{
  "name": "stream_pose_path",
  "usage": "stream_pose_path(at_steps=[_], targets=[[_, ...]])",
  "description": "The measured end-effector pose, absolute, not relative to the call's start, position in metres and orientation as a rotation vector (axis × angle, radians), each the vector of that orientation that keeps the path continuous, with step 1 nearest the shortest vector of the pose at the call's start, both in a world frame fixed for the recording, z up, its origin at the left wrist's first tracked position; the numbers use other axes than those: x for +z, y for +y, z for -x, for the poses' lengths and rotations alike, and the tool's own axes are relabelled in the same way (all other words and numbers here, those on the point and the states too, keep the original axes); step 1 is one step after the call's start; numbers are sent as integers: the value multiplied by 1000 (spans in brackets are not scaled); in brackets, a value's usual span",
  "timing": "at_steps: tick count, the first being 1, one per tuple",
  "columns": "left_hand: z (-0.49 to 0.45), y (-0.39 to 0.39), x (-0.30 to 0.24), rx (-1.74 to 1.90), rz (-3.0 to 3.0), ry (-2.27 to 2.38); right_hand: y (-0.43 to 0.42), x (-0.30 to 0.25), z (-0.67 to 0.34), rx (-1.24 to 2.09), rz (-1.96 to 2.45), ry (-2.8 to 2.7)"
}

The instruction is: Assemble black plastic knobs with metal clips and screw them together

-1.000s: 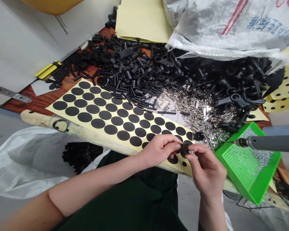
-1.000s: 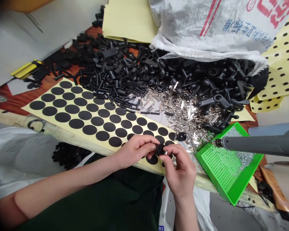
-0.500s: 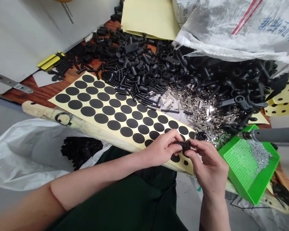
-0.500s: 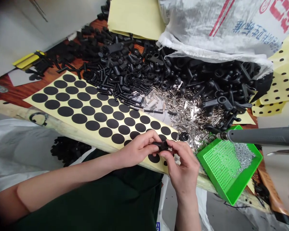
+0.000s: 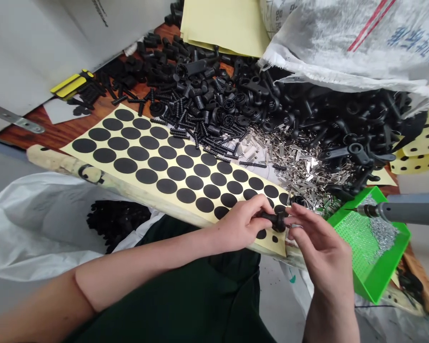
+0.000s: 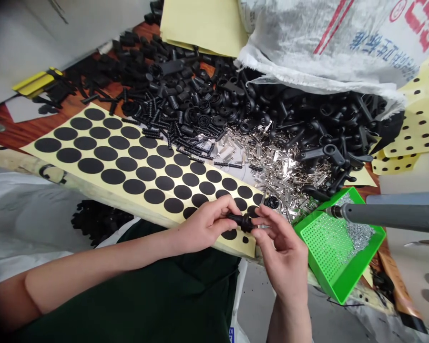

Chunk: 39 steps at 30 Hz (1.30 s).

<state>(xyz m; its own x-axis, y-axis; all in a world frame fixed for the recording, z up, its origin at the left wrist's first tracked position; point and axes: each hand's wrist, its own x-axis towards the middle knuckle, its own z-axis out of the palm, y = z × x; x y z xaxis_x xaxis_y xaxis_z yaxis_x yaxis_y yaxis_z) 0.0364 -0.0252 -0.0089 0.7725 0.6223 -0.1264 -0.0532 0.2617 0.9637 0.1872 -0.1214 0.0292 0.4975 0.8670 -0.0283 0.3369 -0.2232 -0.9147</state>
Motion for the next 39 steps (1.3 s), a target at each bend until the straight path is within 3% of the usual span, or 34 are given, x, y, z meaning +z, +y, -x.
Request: stream_pose_path(at_steps=[8,17,22,29,35,39], targets=[[-34,-26,-9,510,-1309,553,-109,35,-177,897,1933,-917],[-35,-24,-8,477,-1149,471,-121,39,-188,483,1865,-1525],[-33,-25,-9,470,-1256,521,-112,38,-181,676,2031,-1243],[-34,-25,-12,503,-1147,448,-119,41,-188,506,1858,-1546],[-33,-26,-12,494,-1224,478,-117,37,-182,606,2030,-1296],[-34,-24,-13,488,-1149,449,-124,37,-189,477,1902,-1494]])
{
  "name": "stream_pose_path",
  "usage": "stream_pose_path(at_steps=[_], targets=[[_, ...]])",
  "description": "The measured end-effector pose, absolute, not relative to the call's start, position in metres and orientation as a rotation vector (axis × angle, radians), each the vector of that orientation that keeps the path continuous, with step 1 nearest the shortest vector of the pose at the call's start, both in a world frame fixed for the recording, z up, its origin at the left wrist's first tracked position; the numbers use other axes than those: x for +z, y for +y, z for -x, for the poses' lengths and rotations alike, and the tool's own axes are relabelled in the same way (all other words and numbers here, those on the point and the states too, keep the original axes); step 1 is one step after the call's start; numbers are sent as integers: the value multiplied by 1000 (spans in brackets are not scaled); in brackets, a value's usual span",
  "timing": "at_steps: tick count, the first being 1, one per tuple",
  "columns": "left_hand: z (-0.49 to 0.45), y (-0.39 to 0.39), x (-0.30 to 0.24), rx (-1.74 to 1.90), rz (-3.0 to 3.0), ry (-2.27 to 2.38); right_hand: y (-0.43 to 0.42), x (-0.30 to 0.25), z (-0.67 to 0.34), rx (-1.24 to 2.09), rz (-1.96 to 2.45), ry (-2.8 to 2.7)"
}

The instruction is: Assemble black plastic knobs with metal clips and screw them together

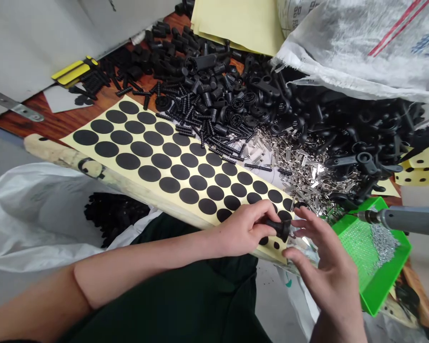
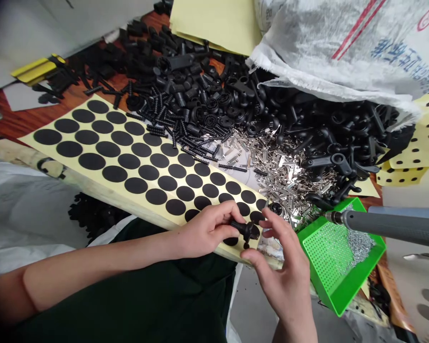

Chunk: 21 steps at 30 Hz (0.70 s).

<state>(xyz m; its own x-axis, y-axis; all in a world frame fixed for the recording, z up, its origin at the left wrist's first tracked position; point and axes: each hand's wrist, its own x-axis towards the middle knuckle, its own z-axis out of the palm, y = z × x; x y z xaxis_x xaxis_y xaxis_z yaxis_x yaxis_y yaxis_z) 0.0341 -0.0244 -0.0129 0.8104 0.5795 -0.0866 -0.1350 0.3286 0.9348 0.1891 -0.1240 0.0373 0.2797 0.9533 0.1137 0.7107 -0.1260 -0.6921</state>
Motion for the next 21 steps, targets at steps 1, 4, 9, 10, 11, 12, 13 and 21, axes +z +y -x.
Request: stream_pose_path(at_steps=[1,4,9,10,11,12,13,21], targets=[[-34,-24,-13,491,-1143,440,-126,36,-189,462,1872,-1542],[-34,-25,-13,528,-1242,446,-127,32,-182,477,1892,-1433],[-31,-28,-12,652,-1447,460,-122,31,-169,727,1985,-1090],[-31,-28,-12,625,-1415,461,-122,32,-169,739,1995,-1090],[-32,-28,-12,589,-1366,460,-124,32,-171,731,1995,-1105],[-32,-27,-12,554,-1312,457,-126,33,-173,707,1978,-1137],[-33,-27,-13,529,-1262,451,-128,33,-175,670,1953,-1182],[-32,-26,-10,563,-1339,478,-129,30,-174,738,1931,-1123]])
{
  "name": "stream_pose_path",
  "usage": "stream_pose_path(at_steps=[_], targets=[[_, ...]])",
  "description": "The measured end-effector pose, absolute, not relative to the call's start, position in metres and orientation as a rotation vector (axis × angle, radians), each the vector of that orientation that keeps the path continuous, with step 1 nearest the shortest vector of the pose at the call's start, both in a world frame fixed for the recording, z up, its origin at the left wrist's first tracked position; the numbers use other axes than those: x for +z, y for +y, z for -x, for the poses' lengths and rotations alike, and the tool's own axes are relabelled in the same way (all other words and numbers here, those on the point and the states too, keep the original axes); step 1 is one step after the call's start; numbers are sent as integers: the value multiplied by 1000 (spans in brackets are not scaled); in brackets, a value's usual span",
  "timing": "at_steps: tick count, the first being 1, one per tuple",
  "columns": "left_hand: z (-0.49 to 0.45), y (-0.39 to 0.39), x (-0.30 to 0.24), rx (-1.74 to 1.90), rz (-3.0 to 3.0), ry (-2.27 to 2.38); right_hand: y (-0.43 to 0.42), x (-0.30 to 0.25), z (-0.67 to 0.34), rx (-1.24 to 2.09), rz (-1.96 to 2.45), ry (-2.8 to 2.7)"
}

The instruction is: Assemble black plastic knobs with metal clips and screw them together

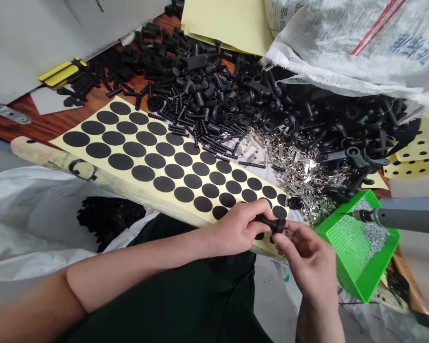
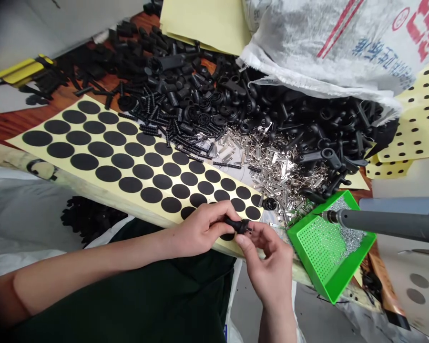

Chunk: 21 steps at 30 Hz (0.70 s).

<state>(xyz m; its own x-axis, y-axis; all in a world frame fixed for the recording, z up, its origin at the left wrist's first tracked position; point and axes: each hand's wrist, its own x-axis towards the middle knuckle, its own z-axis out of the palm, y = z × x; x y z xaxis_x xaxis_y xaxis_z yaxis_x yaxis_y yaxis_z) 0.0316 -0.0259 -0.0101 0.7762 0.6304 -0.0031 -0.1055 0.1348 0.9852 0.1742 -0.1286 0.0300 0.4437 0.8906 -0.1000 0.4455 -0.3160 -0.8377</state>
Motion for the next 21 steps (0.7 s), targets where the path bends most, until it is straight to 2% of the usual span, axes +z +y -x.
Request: stream_pose_path(at_steps=[3,11,17,21], targets=[[-31,-27,-10,575,-1370,476,-127,33,-173,927,1903,-1014],[-33,-28,-13,555,-1386,451,-131,32,-171,716,1906,-1013],[-28,-32,-13,743,-1663,419,-118,30,-161,1013,1772,-755],[-30,-28,-8,602,-1421,437,-122,29,-172,1137,1685,-768]])
